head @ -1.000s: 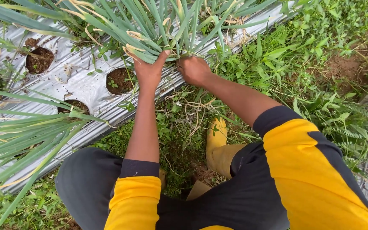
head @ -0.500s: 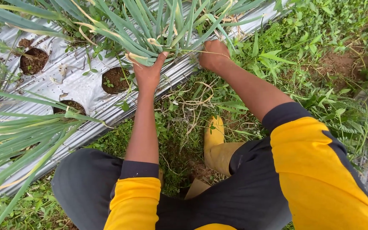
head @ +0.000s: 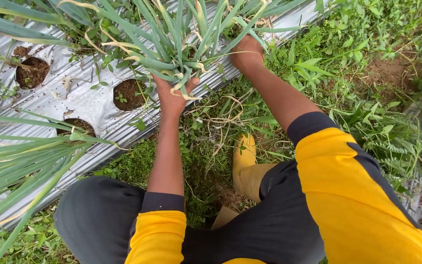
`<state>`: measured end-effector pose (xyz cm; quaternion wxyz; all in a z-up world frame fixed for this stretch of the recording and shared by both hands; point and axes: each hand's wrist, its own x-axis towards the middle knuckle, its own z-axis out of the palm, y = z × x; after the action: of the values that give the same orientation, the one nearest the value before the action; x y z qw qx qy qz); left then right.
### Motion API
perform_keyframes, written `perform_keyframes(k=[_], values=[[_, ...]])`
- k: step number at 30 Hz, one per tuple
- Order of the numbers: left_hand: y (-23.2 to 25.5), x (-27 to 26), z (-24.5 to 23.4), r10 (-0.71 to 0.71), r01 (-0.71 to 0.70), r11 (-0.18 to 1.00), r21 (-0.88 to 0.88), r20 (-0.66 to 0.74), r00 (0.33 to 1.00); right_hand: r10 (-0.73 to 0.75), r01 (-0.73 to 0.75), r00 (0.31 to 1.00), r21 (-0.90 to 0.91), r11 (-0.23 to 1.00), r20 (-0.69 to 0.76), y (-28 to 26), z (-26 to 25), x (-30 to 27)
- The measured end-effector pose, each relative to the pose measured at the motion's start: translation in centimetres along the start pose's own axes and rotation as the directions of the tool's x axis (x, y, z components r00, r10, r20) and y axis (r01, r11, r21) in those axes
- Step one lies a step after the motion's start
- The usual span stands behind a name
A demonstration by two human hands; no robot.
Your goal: The person sits cross-legged in a garden and removes weeds by hand from around onion plants growing in a plastic-covered bed. They pull small weeds from the soil and plastic mulch, discarding them to the side.
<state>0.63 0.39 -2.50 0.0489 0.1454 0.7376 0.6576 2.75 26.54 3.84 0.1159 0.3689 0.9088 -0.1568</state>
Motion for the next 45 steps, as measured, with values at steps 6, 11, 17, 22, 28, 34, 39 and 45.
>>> perform_keyframes(k=[6,11,17,22,28,34,39,45], values=[[4.4,-1.9,-0.9,-0.045,0.026,0.969,0.246,0.072,0.996,-0.042,0.049,0.994,0.073,0.996,-0.103,-0.9,1.3,2.0],[5.9,-2.8,-0.5,-0.343,0.267,0.734,0.624,0.002,0.939,-0.063,0.1,0.972,0.153,0.983,-0.226,-1.3,2.3,4.0],[-0.5,-2.2,0.2,-0.335,0.219,0.645,0.732,0.014,0.942,-0.063,0.148,0.936,0.225,0.963,-0.346,0.0,3.9,4.6],[0.4,-2.2,-0.1,-0.351,0.211,0.645,0.734,0.041,0.935,-0.06,0.195,0.9,0.274,0.942,-0.433,1.1,5.1,4.6],[-2.4,-2.1,0.4,-0.334,0.187,0.615,0.766,0.039,0.942,-0.05,0.268,0.84,0.333,0.904,-0.541,0.6,6.9,5.3],[0.6,-1.5,0.2,-0.425,0.171,0.496,0.851,0.066,0.903,0.176,-0.096,0.952,0.303,0.948,-0.25,-1.7,6.1,7.5],[-2.7,-2.0,0.3,-0.349,0.164,0.594,0.787,0.068,0.935,0.231,-0.201,0.961,0.189,0.961,-0.154,-2.8,4.7,8.5],[-3.2,-1.8,0.3,-0.352,0.162,0.621,0.767,0.088,0.932,0.122,-0.113,0.985,0.077,0.991,-0.123,-2.0,3.6,8.0]])
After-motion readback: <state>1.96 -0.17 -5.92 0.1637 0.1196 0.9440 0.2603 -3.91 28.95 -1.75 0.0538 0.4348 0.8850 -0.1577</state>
